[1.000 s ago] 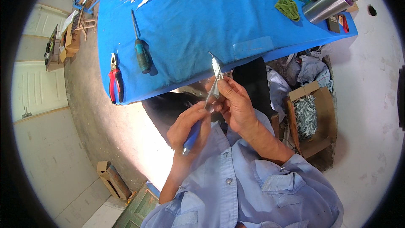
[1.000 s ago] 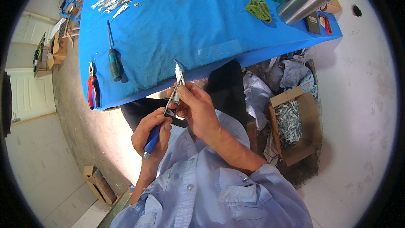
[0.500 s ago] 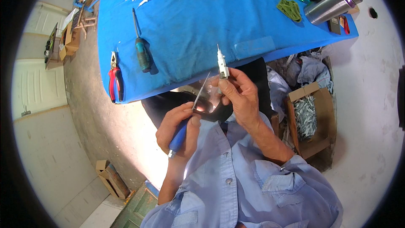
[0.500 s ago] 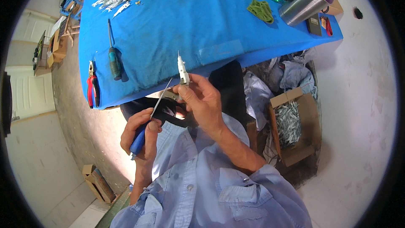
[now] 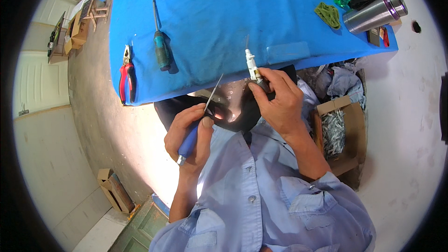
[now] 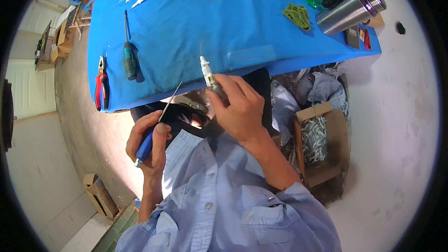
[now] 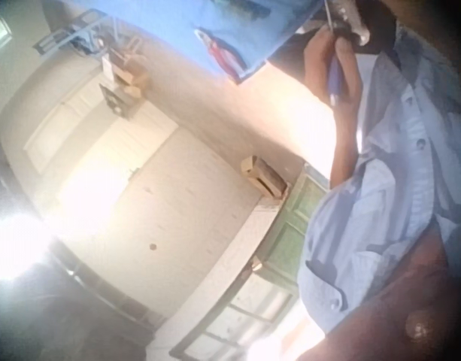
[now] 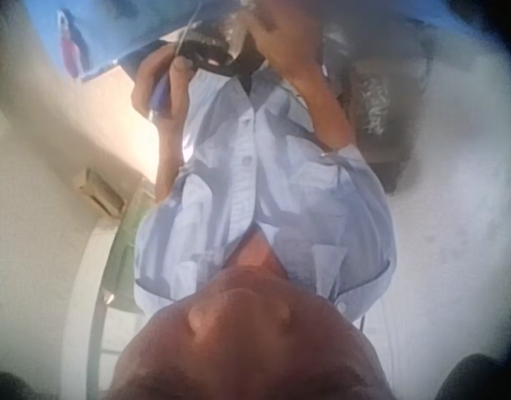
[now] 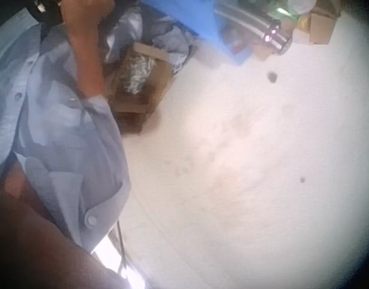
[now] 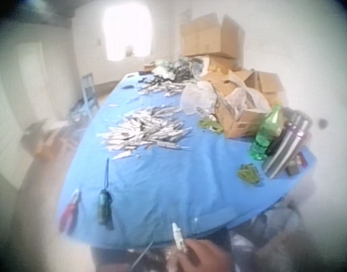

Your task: The person uses a screwdriver and pliers to handle metal parts on a table, then holds a component with their legs and cuts it with a hacksaw.

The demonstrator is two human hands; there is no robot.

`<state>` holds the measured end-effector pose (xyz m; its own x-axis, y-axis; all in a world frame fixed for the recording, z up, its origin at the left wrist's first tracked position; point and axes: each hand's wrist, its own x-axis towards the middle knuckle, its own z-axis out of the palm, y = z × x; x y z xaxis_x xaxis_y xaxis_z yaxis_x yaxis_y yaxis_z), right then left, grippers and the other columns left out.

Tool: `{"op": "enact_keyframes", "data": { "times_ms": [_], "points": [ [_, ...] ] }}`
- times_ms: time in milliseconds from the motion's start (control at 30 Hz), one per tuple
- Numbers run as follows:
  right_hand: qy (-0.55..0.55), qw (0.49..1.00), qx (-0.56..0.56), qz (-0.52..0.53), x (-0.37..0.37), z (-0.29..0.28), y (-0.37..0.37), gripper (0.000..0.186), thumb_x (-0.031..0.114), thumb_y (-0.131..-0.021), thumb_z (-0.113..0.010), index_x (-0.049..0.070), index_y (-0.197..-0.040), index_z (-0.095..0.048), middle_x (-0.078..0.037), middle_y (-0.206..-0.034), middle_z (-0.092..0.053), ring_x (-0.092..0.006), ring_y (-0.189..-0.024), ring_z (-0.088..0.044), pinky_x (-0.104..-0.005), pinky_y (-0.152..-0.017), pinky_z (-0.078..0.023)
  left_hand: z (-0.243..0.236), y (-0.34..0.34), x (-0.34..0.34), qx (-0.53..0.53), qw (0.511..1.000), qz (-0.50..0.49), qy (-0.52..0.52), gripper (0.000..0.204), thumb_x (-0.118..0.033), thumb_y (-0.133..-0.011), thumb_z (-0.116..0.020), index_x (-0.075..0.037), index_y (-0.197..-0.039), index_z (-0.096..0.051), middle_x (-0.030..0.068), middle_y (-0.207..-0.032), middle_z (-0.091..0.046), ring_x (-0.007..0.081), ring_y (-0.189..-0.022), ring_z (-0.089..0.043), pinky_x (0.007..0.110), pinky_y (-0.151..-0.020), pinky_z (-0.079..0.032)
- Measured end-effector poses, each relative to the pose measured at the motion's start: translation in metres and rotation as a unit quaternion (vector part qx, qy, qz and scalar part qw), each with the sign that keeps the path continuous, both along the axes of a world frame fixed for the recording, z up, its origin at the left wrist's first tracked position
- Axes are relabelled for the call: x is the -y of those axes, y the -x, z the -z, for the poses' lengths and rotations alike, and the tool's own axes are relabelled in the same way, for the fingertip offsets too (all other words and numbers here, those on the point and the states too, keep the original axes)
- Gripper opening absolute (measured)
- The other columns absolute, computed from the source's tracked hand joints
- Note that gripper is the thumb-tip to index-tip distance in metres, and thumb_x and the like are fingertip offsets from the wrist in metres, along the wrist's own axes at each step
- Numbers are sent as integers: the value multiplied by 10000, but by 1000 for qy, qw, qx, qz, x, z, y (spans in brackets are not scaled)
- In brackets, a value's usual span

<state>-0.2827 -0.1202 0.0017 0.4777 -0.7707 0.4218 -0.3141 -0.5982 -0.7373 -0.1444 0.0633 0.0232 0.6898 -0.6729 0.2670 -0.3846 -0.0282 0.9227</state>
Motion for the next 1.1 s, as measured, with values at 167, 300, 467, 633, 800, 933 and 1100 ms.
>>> {"op": "enact_keyframes", "data": {
  "times_ms": [167, 300, 467, 633, 800, 933, 1100],
  "points": [
    [35, 999, -24, -8, 10, 12, 3, 321, 58, -792, -890, 30, -1089, -773, -115, -1002, -766, -304, -841, -755, -373, -722, -609, -3, -1, 2, -17, 1000, -6, 7, 165, -28, -1007, -715, 49, -1153, -715, 232, -1198, -753, 173, -852, -758, 284, -700, -638],
    [29, 999, 6, 16, 10, 9, 6, 286, 60, -799, -885, 34, -1064, -781, -109, -1021, -766, -307, -846, -756, -373, -731, -609, -7, -2, 7, -41, 999, -6, 12, 177, -28, -1003, -724, 48, -1163, -714, 226, -1204, -755, 169, -859, -759, 278, -700, -636],
    [-10, 998, -61, -14, 16, 23, 9, 297, 44, -795, -880, 30, -1076, -785, -121, -1016, -761, -318, -834, -750, -368, -738, -609, -2, -9, 13, 30, 999, -13, -1, 188, -1, -982, -746, 35, -1164, -716, 214, -1203, -759, 169, -871, -761, 284, -707, -640],
    [-188, 980, 65, -27, 10, 6, 9, 277, 117, -953, -832, -19, -1180, -749, -67, -984, -753, -97, -708, -651, -232, -563, -492, 1, -21, 25, 170, 985, -32, -17, 228, 45, -941, -772, 11, -1160, -717, 208, -1208, -764, 198, -927, -761, 292, -732, -634],
    [-566, 801, 180, -75, 17, 18, 25, 313, 237, -1102, -682, -13, -1289, -707, -55, -1036, -733, -82, -705, -602, -219, -577, -449, 6, -36, 46, 251, 967, -29, -22, 239, 44, -921, -804, -12, -1145, -738, 213, -1225, -761, 280, -1076, -769, 380, -916, -621],
    [-642, 708, 267, -123, 15, 14, 29, 374, 295, -1137, -607, -13, -1334, -687, -32, -1050, -729, -65, -769, -612, -187, -610, -432, 10, -46, 57, 273, 959, -8, -80, 249, 12, -943, -806, -23, -1183, -751, 209, -1266, -735, 343, -1143, -753, 423, -962, -614],
    [-700, 608, 337, -167, 15, 17, 33, 433, 325, -1155, -560, -43, -1365, -653, -45, -1027, -717, -87, -811, -627, -197, -604, -429, 11, -58, 71, 289, 945, 29, -150, 265, 31, -969, -752, -39, -1224, -745, 207, -1354, -687, 374, -1206, -722, 433, -982, -607]
  ]
}}
